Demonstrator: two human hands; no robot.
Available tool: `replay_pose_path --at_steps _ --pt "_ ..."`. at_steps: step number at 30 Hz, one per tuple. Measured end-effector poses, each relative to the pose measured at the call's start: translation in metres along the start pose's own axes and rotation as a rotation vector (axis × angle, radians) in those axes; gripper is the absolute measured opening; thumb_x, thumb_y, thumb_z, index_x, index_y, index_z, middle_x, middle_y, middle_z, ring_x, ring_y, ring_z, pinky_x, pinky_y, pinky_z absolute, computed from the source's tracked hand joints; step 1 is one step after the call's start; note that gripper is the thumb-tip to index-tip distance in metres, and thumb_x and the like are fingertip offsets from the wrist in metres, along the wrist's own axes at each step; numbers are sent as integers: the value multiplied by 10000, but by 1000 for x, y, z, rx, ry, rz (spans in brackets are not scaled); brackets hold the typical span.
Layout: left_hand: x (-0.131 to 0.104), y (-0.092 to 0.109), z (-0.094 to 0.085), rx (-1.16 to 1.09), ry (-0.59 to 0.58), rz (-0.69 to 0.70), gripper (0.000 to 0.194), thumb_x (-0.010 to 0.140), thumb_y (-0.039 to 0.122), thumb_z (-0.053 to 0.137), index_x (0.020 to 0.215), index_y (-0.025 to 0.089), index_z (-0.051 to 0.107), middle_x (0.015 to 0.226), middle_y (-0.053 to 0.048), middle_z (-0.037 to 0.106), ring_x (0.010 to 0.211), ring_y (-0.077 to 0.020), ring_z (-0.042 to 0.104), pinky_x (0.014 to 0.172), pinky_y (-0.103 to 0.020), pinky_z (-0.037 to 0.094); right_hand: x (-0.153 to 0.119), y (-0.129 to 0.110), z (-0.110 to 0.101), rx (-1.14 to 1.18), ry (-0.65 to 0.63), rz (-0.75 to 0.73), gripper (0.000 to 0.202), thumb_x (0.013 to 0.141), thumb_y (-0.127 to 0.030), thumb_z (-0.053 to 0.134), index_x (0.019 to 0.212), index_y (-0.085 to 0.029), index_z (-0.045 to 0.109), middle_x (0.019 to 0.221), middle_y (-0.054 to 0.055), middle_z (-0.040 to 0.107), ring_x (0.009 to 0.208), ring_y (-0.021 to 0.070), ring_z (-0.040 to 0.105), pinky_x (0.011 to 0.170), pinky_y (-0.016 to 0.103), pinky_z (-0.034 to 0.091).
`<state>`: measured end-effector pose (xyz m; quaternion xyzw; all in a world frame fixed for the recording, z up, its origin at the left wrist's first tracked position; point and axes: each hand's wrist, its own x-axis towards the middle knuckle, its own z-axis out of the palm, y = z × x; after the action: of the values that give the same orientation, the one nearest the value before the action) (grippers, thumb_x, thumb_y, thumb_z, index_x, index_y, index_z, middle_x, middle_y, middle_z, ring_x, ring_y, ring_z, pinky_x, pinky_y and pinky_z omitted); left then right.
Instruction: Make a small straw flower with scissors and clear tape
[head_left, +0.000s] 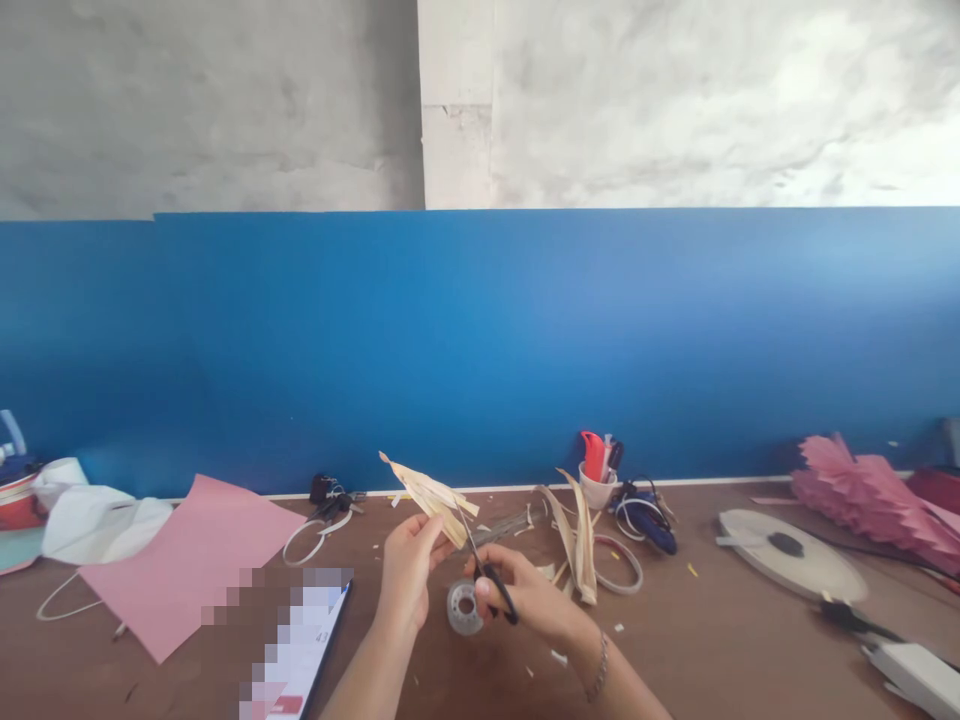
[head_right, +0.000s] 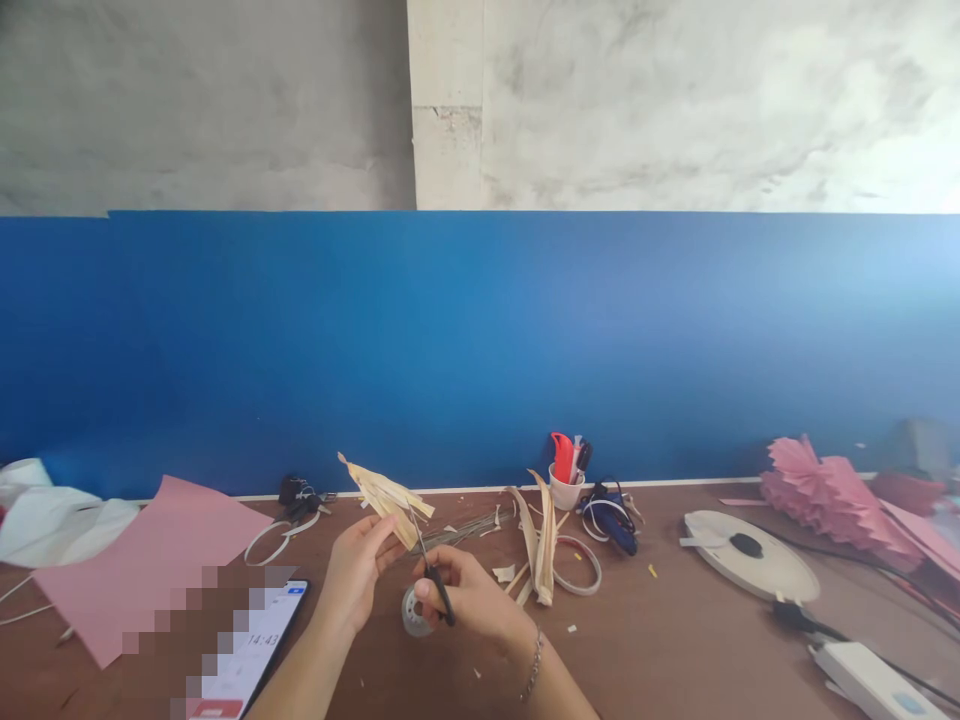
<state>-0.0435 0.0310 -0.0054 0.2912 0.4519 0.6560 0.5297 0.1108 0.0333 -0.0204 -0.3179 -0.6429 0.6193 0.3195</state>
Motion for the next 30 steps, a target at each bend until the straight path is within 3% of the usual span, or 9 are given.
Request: replay_pose_path --at_steps 30 --pt "5 -4 -4 -91 -13 -34 188 608 248 719 669 100 622 660 -88 711 669 -183 675 641 -254 517 4 6 3 35 39 -1 526 603 -601 687 818 -153 513 513 -56 506 447 66 434 430 184 276"
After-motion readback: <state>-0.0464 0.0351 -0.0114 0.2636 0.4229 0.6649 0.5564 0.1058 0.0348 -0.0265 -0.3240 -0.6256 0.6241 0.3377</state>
